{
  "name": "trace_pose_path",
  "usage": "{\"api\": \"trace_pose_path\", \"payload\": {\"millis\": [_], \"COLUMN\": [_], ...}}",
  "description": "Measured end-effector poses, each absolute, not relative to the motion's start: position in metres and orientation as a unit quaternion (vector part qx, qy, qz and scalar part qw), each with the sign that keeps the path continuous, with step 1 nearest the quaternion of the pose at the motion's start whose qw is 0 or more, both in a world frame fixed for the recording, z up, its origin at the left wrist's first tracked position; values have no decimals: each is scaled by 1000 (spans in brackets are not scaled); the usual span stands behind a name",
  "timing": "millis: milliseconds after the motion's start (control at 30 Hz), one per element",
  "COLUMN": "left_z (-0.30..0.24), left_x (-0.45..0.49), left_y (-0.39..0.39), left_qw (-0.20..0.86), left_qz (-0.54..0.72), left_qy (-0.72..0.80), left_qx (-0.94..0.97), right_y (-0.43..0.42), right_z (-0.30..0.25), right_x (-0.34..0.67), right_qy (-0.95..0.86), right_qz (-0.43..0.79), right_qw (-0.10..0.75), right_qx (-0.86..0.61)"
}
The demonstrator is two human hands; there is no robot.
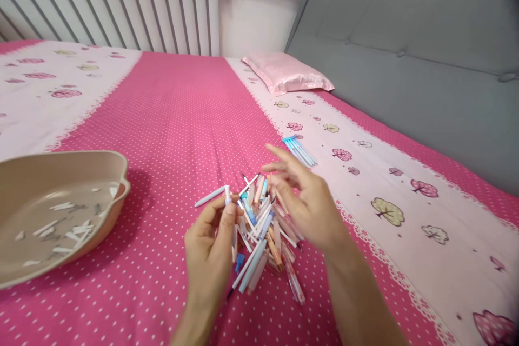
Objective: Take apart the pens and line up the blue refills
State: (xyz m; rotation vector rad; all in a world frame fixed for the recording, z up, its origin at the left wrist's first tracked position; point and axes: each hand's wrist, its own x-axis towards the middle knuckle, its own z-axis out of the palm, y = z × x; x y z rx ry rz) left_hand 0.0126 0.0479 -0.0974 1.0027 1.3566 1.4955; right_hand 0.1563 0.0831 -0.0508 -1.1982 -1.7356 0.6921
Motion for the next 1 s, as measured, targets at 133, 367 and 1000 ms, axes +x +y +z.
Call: {"api": "trace_pose_path", "payload": {"millis": [133,367,1000], "left_z": [-97,-96,-97], "left_x": [12,13,18], "left_y": [48,50,54], "left_qw": [470,463,570], "left_qz": [637,658,611], "left_qy": [506,509,491], "left_qx": [343,307,246], "right_y": [103,123,121], "right_z": [-69,-105,-129], "right_x": [182,177,147], "right_qy": [-650,-695,-697], "right_qz": [220,199,184], "right_qw": [395,247,227], "right_qx": [-611,-645,-655]}}
